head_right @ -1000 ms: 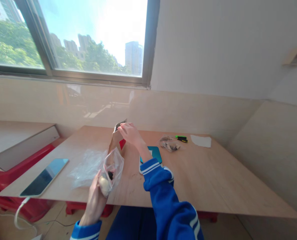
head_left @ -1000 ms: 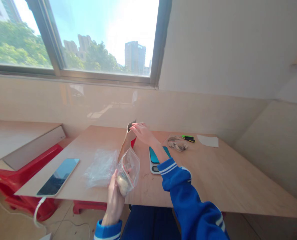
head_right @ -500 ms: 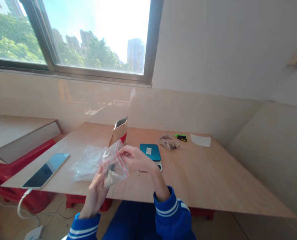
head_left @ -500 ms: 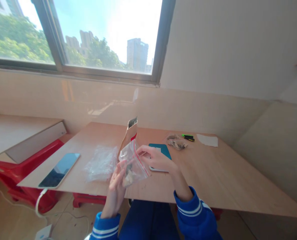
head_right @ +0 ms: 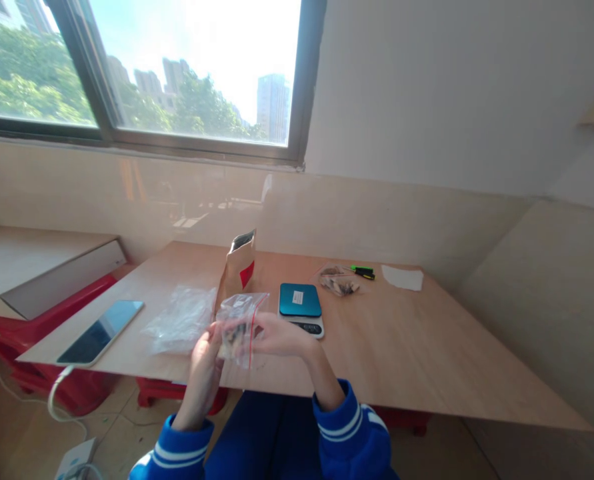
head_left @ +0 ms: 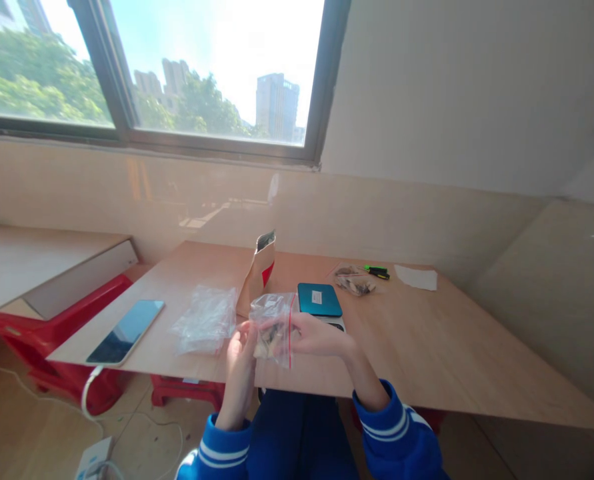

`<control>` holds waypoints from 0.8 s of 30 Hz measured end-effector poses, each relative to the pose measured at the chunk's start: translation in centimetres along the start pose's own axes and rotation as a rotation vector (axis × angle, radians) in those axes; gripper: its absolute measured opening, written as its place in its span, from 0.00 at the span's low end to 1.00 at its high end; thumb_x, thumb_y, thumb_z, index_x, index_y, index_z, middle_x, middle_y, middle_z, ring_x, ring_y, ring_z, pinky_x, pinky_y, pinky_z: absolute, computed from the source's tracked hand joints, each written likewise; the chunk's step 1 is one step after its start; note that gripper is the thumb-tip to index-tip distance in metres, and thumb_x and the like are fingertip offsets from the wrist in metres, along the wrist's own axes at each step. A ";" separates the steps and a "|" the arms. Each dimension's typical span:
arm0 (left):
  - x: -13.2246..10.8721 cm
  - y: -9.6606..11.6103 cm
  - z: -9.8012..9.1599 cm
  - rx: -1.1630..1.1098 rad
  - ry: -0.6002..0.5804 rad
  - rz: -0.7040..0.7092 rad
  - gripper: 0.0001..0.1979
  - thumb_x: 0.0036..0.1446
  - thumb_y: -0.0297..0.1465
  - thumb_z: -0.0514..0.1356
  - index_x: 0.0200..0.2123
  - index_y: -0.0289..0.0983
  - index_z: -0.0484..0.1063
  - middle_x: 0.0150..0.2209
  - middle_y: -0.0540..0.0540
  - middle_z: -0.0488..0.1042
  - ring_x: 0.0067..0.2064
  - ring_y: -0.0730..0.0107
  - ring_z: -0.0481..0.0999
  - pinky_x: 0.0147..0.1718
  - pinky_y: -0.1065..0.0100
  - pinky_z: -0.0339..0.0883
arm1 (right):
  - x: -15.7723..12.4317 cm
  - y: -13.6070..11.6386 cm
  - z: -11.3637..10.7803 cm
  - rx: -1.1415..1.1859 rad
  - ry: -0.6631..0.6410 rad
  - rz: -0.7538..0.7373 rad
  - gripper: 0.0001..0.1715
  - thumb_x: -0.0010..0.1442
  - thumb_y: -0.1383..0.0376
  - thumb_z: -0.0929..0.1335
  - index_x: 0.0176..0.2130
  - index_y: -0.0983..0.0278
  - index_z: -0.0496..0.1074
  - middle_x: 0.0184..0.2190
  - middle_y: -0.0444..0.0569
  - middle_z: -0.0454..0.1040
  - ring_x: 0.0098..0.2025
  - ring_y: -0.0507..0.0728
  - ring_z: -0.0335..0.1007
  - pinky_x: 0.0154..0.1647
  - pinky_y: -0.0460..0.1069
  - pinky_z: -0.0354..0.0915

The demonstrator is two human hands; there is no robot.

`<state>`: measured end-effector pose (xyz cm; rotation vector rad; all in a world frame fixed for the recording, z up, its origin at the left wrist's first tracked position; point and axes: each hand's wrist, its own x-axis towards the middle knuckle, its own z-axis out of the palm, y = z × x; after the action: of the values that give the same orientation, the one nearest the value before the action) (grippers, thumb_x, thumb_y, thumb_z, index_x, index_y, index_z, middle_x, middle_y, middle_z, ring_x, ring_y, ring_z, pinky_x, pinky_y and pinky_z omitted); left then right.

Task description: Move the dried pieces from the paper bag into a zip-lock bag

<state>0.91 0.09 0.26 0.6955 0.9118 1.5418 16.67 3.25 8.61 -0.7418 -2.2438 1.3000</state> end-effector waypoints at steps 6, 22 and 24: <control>-0.5 0.9 0.2 -0.038 -0.067 -0.007 0.23 0.53 0.46 0.63 0.45 0.34 0.71 0.42 0.41 0.78 0.40 0.63 0.78 0.40 0.65 0.69 | 0.1 0.9 -0.3 0.100 0.158 0.001 0.19 0.53 0.62 0.74 0.46 0.60 0.76 0.39 0.47 0.78 0.38 0.54 0.74 0.42 0.50 0.70; 0.8 3.6 -4.0 0.035 0.200 0.020 0.30 0.45 0.49 0.67 0.46 0.36 0.71 0.48 0.42 0.75 0.42 0.60 0.78 0.43 0.62 0.71 | 9.8 -2.1 -11.6 -0.231 0.714 -0.134 0.18 0.52 0.58 0.72 0.42 0.63 0.74 0.39 0.47 0.76 0.34 0.53 0.70 0.37 0.49 0.67; 0.9 4.1 -4.3 0.045 0.205 0.027 0.31 0.45 0.50 0.66 0.47 0.35 0.71 0.48 0.42 0.75 0.43 0.60 0.77 0.44 0.61 0.70 | 11.6 -1.8 -12.5 -0.395 0.590 -0.074 0.15 0.51 0.59 0.71 0.40 0.63 0.74 0.35 0.46 0.76 0.31 0.52 0.68 0.33 0.48 0.65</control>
<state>-4.94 0.03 1.47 0.5908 1.0966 1.6428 15.05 18.04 17.17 -1.0097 -2.0114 0.5004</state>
